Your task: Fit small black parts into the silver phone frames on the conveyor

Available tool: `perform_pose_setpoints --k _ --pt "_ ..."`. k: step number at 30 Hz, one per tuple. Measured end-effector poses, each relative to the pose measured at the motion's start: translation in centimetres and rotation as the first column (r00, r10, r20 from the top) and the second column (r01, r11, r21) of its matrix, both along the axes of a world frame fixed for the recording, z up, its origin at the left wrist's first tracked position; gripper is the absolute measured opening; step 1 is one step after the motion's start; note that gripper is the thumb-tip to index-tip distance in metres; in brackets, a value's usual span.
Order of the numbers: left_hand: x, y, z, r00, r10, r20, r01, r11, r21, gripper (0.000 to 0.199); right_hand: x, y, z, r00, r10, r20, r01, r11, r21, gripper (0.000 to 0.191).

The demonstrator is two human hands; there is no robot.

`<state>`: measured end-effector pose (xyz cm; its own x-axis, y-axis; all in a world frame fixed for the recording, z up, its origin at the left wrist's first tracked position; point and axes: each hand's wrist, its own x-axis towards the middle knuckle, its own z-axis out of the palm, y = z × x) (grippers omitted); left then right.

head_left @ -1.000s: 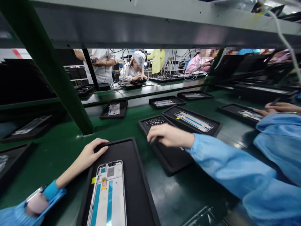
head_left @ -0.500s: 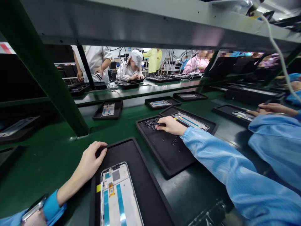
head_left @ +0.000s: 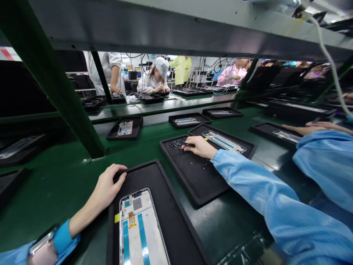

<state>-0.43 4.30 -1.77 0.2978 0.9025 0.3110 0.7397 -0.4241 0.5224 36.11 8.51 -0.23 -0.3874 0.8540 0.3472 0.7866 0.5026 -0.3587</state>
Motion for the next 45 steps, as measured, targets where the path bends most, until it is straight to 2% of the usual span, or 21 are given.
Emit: perform_pose_setpoints --k 11,20,23,27,30,32,33,35,36,37,39,40,42,45 --pt "0.3 -0.2 0.4 1.0 0.001 0.002 -0.001 1.0 0.005 0.032 -0.1 0.4 0.1 0.996 -0.009 0.085 0.014 0.998 -0.056 0.01" --pt "0.2 -0.2 0.5 1.0 -0.002 -0.008 0.002 1.0 -0.007 0.032 -0.3 1.9 1.2 0.977 0.094 0.19 -0.061 0.983 -0.171 0.008" --pt "0.1 -0.2 0.5 1.0 -0.008 -0.006 0.008 1.0 -0.013 0.031 -0.4 1.5 1.9 0.972 0.116 0.205 -0.079 0.981 -0.179 0.007" --pt "0.3 -0.4 0.7 1.0 -0.005 0.007 0.005 1.0 -0.026 0.032 -0.5 0.1 3.7 0.973 0.124 0.197 -0.098 0.986 -0.135 0.009" --pt "1.0 -1.1 1.4 0.995 0.084 0.06 -0.089 0.992 0.094 0.033 -2.2 -0.9 4.9 0.975 0.203 0.089 -0.202 0.979 -0.026 0.01" --pt "1.6 -2.3 2.4 0.988 0.095 0.122 -0.113 0.982 0.15 0.027 -4.9 -1.6 5.3 0.95 0.313 0.008 -0.313 0.947 0.07 0.009" --pt "1.8 -3.0 2.9 0.984 0.067 0.162 -0.088 0.989 0.121 0.023 -6.5 -2.2 5.2 0.927 0.374 -0.018 -0.37 0.922 0.115 0.009" --pt "2.1 -4.8 3.9 0.957 -0.011 0.289 0.035 0.996 -0.079 0.019 -10.1 -3.5 5.0 0.863 0.502 -0.055 -0.484 0.853 0.195 0.01" --pt "2.2 -5.7 4.3 0.924 -0.033 0.38 0.12 0.971 -0.207 0.02 -11.8 -4.3 4.7 0.824 0.563 -0.065 -0.537 0.812 0.228 0.011" --pt "2.2 -6.5 4.6 0.876 -0.027 0.481 0.207 0.923 -0.325 0.022 -13.3 -5.2 4.5 0.788 0.612 -0.069 -0.579 0.774 0.256 0.012" --pt "2.0 -7.9 4.9 0.749 0.053 0.661 0.367 0.798 -0.479 0.025 -15.4 -6.6 4.0 0.749 0.661 -0.045 -0.614 0.718 0.329 0.015" --pt "1.9 -8.3 4.9 0.681 0.109 0.725 0.428 0.743 -0.514 0.025 -15.9 -7.2 3.8 0.746 0.666 -0.025 -0.61 0.698 0.376 0.017" --pt "1.8 -8.8 4.8 0.575 0.196 0.795 0.511 0.673 -0.535 0.023 -16.3 -7.8 3.5 0.754 0.657 0.021 -0.586 0.657 0.474 0.021" --pt "1.9 -8.8 4.5 0.514 0.232 0.826 0.564 0.634 -0.529 0.021 -15.9 -7.9 3.1 0.757 0.648 0.078 -0.57 0.598 0.563 0.021"
